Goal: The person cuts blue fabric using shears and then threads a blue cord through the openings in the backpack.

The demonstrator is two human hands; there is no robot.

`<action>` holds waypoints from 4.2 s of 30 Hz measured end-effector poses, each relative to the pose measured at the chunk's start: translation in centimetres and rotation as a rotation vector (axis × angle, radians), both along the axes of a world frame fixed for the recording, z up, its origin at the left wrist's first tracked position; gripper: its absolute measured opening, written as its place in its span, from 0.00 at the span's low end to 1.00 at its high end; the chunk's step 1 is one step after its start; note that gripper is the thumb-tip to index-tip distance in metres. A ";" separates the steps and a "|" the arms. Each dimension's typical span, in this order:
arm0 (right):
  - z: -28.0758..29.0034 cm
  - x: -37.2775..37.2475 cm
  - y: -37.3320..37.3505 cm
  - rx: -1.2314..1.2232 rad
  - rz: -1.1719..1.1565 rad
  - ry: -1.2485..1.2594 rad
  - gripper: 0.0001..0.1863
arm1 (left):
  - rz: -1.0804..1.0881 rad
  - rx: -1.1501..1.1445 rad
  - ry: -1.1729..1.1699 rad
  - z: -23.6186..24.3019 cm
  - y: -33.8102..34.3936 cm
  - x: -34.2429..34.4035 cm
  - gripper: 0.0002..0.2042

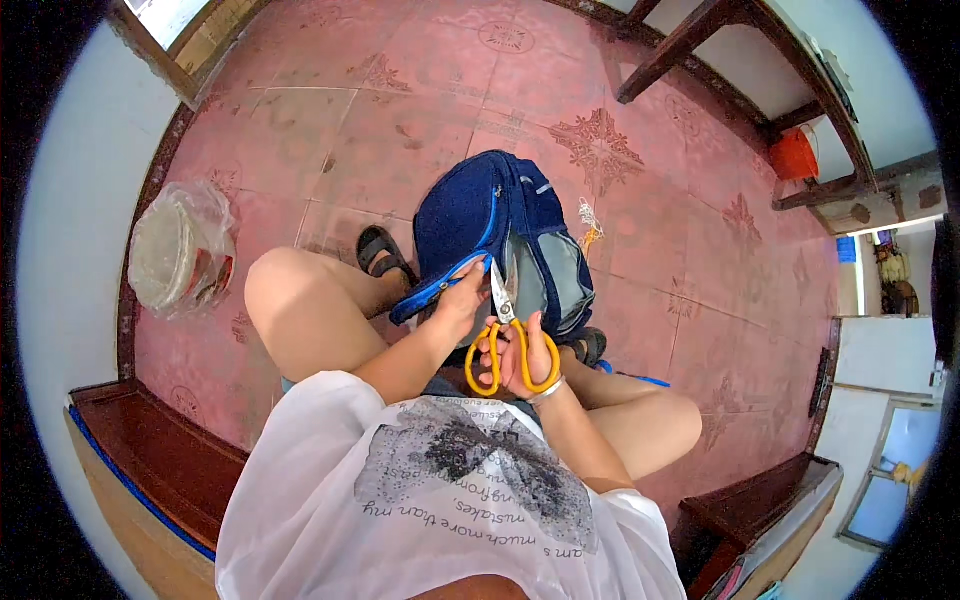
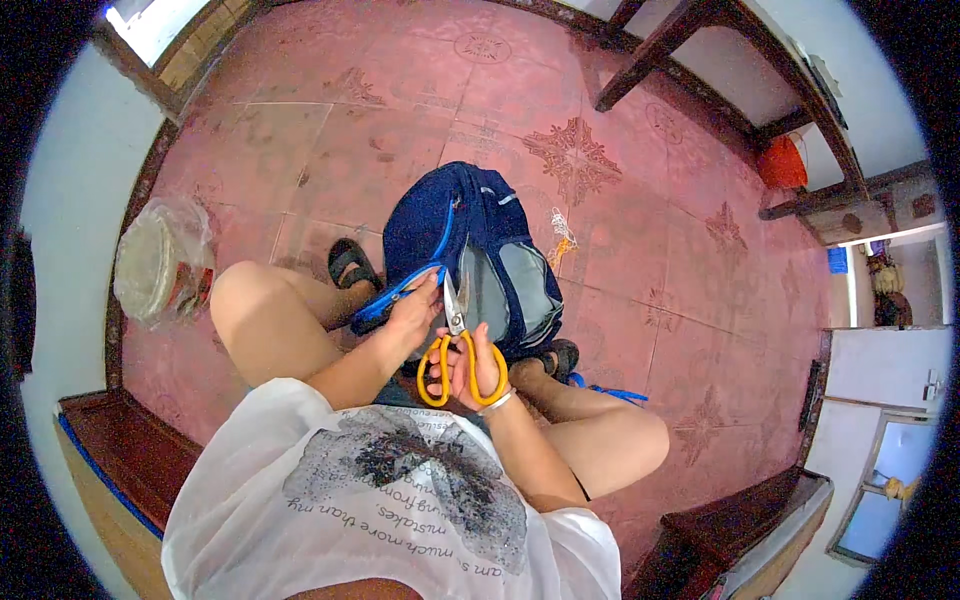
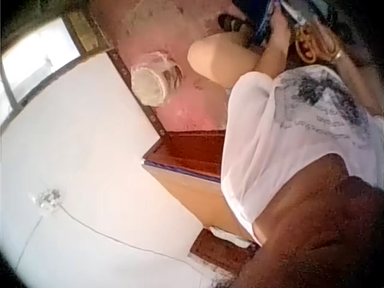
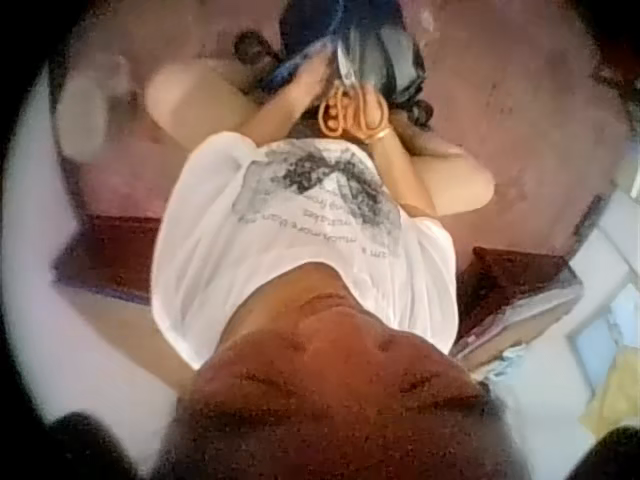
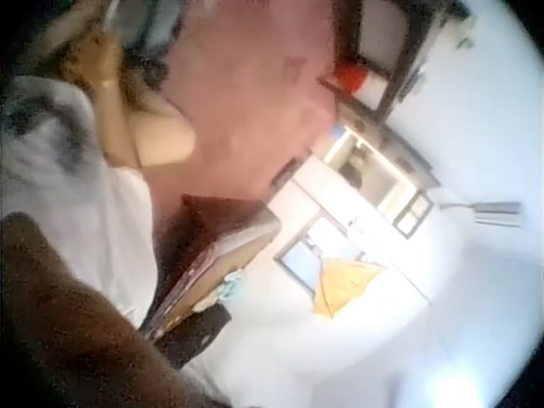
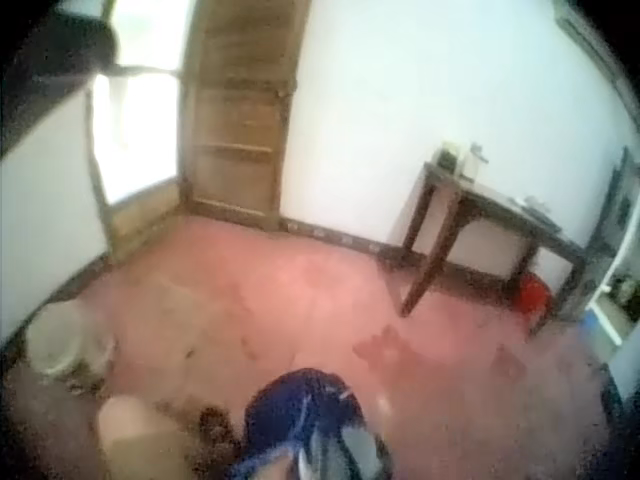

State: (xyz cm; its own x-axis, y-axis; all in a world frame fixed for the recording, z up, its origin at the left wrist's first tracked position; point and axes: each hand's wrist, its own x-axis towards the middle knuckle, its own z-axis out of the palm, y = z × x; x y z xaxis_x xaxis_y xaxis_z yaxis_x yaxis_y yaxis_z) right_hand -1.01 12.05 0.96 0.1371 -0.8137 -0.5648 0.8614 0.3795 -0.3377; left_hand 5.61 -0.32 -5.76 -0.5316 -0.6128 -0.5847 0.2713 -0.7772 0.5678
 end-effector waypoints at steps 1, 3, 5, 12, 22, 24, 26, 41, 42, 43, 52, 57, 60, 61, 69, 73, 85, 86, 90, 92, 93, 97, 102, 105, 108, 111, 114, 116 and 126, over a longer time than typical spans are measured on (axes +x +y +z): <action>-0.1 0.1 0.0 0.003 -0.006 -0.009 0.37 | 0.001 0.000 -0.001 0.0 0.1 0.0 0.12; -0.2 0.3 -0.1 0.024 -0.015 -0.025 0.37 | -0.018 0.005 0.065 -0.1 0.2 0.0 0.11; -0.2 0.6 -0.2 0.029 -0.026 -0.008 0.37 | -0.022 0.044 0.051 -0.7 0.2 0.0 0.11; -0.3 2.0 -0.8 0.003 -0.132 -0.008 0.36 | -0.114 0.134 0.063 -0.6 -0.1 0.0 0.12; 0.4 3.2 -1.2 0.044 -0.248 0.050 0.35 | -0.176 0.068 0.062 0.0 0.0 0.1 0.10; 0.5 3.3 -1.2 0.045 -0.266 0.102 0.35 | -0.140 0.090 -0.037 1.2 0.2 -0.4 0.10; 0.7 3.3 -1.3 0.063 -0.272 0.099 0.35 | -0.155 0.054 -0.081 1.2 0.3 -0.5 0.10; 1.3 0.8 -1.7 0.184 -0.163 0.160 0.36 | -0.149 -0.096 -0.175 1.2 1.3 -0.3 0.12; 0.9 0.7 -1.4 0.154 -0.140 0.166 0.36 | -0.222 -0.133 -0.098 1.3 0.9 0.2 0.11; 0.7 0.5 -1.2 0.125 -0.117 0.173 0.36 | -0.225 -0.136 -0.096 1.5 0.8 -0.1 0.11; 1.0 1.4 0.7 0.038 -0.112 -0.124 0.37 | 0.004 0.090 0.117 -0.2 -0.3 -0.8 0.13; 0.6 1.1 0.3 0.025 -0.149 -0.110 0.38 | -0.024 0.088 0.136 0.4 0.2 -0.6 0.12; 1.1 1.1 0.2 0.012 -0.163 -0.123 0.38 | -0.010 0.106 0.137 0.9 0.2 -0.5 0.12; 1.1 1.1 0.1 0.012 -0.161 -0.123 0.38 | -0.008 0.105 0.137 1.1 0.2 -0.6 0.12; 0.6 0.9 -0.3 0.003 -0.168 -0.165 0.39 | -0.088 0.056 0.102 1.6 0.3 -0.2 0.12; 0.7 0.9 -0.3 -0.004 -0.180 -0.109 0.39 | -0.134 0.039 0.158 0.0 0.3 -0.2 0.12; 0.5 -0.3 -0.3 0.208 -0.004 0.468 0.32 | -0.112 -0.211 -0.179 0.8 1.1 -1.0 0.16; 0.4 -0.2 -0.4 0.172 -0.096 0.407 0.27 | -0.119 -0.194 -0.171 0.6 1.0 -1.0 0.16; 1.3 -1.8 0.4 0.042 0.078 0.699 0.21 | -0.137 -0.188 -0.180 2.2 0.6 -0.4 0.16; 1.2 -2.6 0.6 0.073 0.137 0.802 0.18 | -0.129 -0.175 -0.064 2.0 0.3 -0.3 0.16; 1.6 -2.8 0.6 0.067 0.155 0.864 0.18 | -0.126 -0.175 -0.061 2.2 0.2 -0.3 0.16; -1.4 -3.3 1.8 -0.015 0.090 1.060 0.17 | -0.161 -0.182 -0.092 2.4 -0.2 -0.6 0.16; -1.1 -3.0 1.2 0.015 0.100 0.961 0.17 | -0.223 -0.240 -0.112 2.8 0.0 -0.5 0.16; -0.2 -2.2 0.9 0.051 0.038 0.897 0.16 | -0.190 -0.211 -0.108 2.2 0.2 -0.5 0.17; 0.6 -2.3 0.7 0.122 0.067 0.770 0.16 | -0.089 -0.038 -0.026 1.8 0.3 -0.3 0.20; -0.8 -1.8 0.9 0.094 0.076 0.830 0.16 | -0.122 0.086 -0.081 2.5 -0.2 -0.2 0.25; -4.6 -0.6 1.9 -0.067 0.020 1.123 0.16 | -0.121 0.224 -0.177 4.0 -1.0 -0.2 0.23; -6.3 -0.2 2.5 -0.138 0.012 1.304 0.16 | -0.156 0.192 -0.204 2.4 -1.0 -0.2 0.23; -1.9 -0.2 1.3 -0.029 0.024 0.820 0.22 | -0.062 -0.005 -0.327 0.4 -0.7 -0.4 0.15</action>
State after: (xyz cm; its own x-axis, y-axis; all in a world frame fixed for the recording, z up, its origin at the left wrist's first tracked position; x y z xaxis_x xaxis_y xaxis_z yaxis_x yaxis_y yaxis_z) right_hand -1.25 13.34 -0.98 -0.2925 -0.8317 -0.4719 0.3281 0.3762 -0.8665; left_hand 5.22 -0.97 -5.35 -0.3524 -0.5881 -0.7279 0.0260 -0.7837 0.6206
